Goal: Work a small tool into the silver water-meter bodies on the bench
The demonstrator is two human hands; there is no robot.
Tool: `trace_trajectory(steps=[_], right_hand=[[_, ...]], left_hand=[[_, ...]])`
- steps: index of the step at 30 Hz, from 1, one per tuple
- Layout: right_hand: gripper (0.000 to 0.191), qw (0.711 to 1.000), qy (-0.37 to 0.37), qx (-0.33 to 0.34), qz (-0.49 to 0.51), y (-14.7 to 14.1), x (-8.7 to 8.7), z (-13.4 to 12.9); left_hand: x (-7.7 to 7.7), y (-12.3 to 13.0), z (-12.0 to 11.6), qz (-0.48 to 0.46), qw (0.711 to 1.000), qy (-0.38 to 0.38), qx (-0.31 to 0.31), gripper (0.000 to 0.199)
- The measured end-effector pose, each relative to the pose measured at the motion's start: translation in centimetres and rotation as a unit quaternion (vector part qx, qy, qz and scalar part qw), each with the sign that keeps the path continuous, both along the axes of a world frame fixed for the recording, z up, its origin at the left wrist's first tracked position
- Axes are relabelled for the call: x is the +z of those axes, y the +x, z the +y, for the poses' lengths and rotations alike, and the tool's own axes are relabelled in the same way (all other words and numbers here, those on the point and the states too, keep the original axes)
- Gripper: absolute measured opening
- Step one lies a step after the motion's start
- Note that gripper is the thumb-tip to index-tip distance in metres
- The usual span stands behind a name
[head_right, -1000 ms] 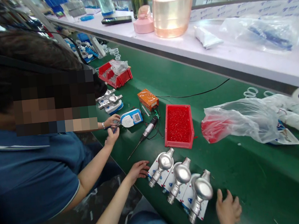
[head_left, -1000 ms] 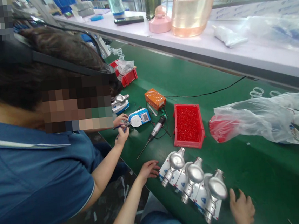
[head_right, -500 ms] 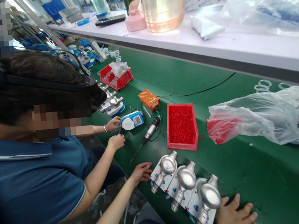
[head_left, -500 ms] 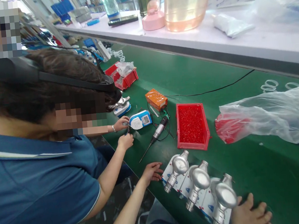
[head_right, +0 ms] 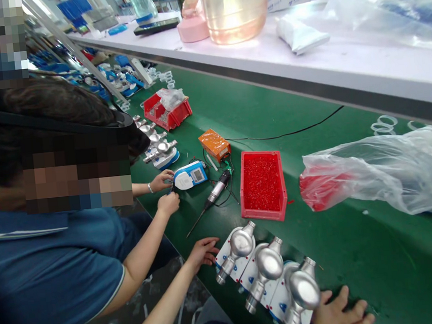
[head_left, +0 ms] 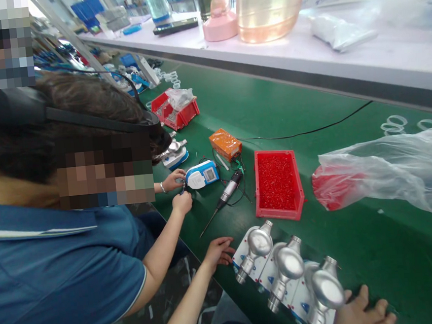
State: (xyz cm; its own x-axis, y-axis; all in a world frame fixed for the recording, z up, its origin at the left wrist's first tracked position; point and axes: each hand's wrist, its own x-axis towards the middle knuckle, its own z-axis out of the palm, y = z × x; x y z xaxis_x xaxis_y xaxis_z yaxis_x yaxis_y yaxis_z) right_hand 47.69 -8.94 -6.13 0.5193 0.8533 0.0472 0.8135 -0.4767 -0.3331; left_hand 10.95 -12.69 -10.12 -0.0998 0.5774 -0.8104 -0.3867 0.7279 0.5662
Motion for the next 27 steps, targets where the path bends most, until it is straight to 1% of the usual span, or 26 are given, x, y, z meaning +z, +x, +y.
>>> trace_trajectory(steps=[10,18,21,27], right_hand=[[0.052,1.000,0.000,-0.003,0.007,-0.2,0.2,0.0],[0.048,1.000,0.017,-0.004,-0.003,-0.5,0.6,-0.2],[0.049,0.999,0.029,0.001,-0.012,-0.4,0.3,-0.3],[0.049,0.998,0.057,0.012,-0.030,0.1,-0.7,-0.4]], left_hand=[[0.5,0.0,0.0,0.012,1.000,0.005,-0.002,0.053],[1.3,0.1,-0.2,0.026,1.000,0.008,-0.002,0.040],[1.3,0.1,-0.2,0.030,1.000,0.008,-0.005,0.039],[0.7,0.2,-0.2,0.037,0.999,0.003,-0.006,0.047]])
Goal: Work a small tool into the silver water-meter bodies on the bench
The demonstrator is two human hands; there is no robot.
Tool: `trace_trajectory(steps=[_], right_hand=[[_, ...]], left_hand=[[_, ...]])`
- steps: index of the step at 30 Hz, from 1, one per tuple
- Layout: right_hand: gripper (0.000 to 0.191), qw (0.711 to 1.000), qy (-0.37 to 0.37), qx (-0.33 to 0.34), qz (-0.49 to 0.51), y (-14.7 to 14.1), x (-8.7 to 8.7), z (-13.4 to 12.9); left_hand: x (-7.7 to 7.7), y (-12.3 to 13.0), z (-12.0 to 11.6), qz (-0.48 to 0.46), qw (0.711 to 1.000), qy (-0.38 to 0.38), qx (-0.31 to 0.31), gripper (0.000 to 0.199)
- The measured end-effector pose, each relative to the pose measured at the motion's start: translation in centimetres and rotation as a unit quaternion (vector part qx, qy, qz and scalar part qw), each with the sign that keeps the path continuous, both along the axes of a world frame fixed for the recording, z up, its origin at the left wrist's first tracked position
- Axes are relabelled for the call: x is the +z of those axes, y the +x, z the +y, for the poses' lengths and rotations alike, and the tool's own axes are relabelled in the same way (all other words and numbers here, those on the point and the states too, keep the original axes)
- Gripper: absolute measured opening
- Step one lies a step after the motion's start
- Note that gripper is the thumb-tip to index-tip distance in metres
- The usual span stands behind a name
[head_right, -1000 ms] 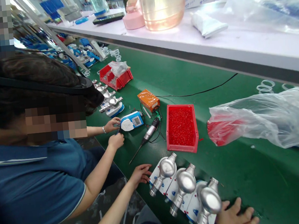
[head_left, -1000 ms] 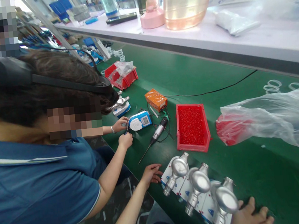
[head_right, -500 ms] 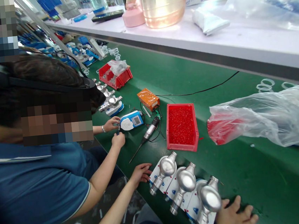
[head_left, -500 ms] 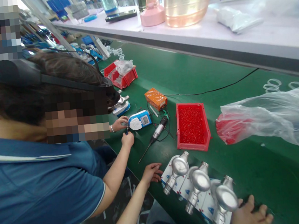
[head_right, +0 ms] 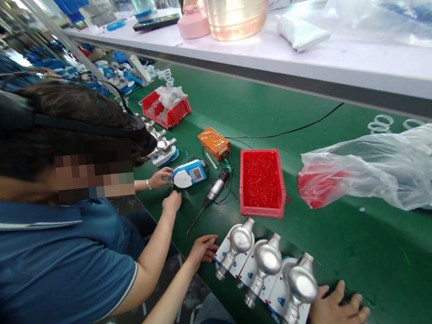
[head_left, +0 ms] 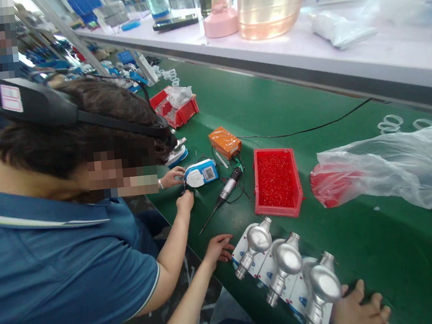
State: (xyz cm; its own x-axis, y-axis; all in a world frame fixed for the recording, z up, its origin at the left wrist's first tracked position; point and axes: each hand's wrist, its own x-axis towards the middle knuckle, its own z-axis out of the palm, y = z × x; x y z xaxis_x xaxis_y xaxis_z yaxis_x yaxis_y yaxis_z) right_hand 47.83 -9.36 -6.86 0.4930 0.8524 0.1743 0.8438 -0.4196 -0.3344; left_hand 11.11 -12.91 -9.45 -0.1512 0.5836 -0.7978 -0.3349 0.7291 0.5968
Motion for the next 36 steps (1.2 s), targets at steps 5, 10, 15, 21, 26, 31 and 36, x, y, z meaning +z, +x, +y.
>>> trace_trajectory(steps=[5,10,15,21,26,31,36], right_hand=[[0.049,1.000,0.003,0.007,-0.007,0.1,-0.2,-0.2],[0.050,1.000,-0.007,0.001,-0.007,0.2,-0.1,-0.2],[0.051,1.000,-0.025,-0.005,-0.003,0.2,0.4,-0.1],[0.048,0.999,-0.027,-0.016,-0.016,0.0,0.8,-0.1],[0.044,0.999,-0.009,-0.015,-0.031,0.0,0.3,-0.1],[0.044,0.999,-0.003,-0.015,-0.045,0.3,-0.4,0.1],[0.044,0.998,-0.011,-0.019,-0.051,0.4,-0.3,0.1]], left_hand=[[-0.1,-0.1,-0.1,0.001,1.000,-0.003,-0.003,0.049],[0.1,-0.1,-0.1,0.001,1.000,-0.005,-0.005,0.049],[0.4,-0.1,-0.1,0.004,1.000,-0.006,-0.005,0.047],[1.1,0.0,-0.1,0.006,1.000,-0.010,-0.002,0.043],[1.6,0.3,0.1,0.002,1.000,-0.002,-0.001,0.036],[1.4,0.5,0.6,0.010,1.000,-0.001,-0.005,0.035],[1.2,1.1,0.9,0.051,0.999,0.001,-0.015,0.039]])
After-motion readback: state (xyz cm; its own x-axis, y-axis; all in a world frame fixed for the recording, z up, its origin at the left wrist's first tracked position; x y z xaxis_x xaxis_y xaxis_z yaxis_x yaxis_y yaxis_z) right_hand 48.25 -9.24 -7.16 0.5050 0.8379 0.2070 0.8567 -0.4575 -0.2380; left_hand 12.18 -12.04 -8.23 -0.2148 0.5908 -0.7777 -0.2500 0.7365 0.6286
